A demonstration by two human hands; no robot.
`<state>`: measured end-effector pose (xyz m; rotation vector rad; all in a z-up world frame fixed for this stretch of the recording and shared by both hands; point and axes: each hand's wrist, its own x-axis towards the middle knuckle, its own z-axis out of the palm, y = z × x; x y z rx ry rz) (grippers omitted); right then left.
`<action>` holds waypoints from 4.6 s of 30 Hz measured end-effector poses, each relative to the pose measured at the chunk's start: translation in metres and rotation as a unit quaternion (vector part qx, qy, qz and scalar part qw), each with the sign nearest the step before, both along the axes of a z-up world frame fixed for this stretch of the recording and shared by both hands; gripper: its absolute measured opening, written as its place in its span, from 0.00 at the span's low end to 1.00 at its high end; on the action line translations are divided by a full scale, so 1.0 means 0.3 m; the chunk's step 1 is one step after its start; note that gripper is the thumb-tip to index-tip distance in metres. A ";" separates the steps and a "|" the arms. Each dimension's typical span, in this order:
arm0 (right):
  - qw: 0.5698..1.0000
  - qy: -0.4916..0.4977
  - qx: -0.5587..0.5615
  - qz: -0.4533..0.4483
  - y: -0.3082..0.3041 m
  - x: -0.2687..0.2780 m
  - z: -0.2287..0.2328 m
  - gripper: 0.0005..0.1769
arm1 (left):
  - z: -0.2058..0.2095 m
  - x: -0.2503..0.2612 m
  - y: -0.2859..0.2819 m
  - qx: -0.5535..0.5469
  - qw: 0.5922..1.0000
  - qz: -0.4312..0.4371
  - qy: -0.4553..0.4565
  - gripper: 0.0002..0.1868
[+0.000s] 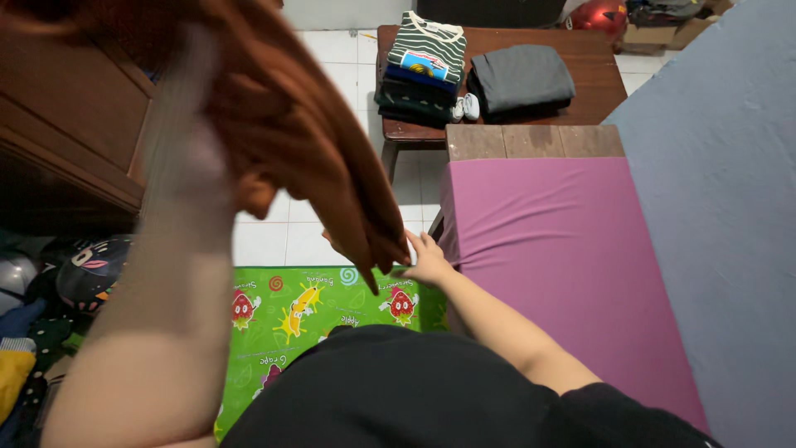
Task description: The person folds a striped shirt, a pair of socks, and a brown t-shirt on a pink mat. Each item is smoothed, folded into a compact shape, and placed on a nearby wooden surface.
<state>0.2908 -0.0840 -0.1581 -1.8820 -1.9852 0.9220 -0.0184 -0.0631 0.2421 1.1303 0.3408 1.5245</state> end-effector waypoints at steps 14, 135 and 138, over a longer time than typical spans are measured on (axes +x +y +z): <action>0.760 0.640 -0.066 -0.093 0.146 0.057 0.419 0.20 | -0.464 -0.401 0.034 -0.249 0.831 0.442 0.229 0.48; 0.612 0.623 0.344 -0.346 -0.872 0.430 1.133 0.23 | -0.157 0.410 0.390 -0.077 0.857 -0.510 -0.016 0.14; 0.622 0.533 0.486 -0.304 -1.103 0.568 1.239 0.20 | -0.054 0.559 0.201 -0.089 0.809 -0.579 -0.049 0.13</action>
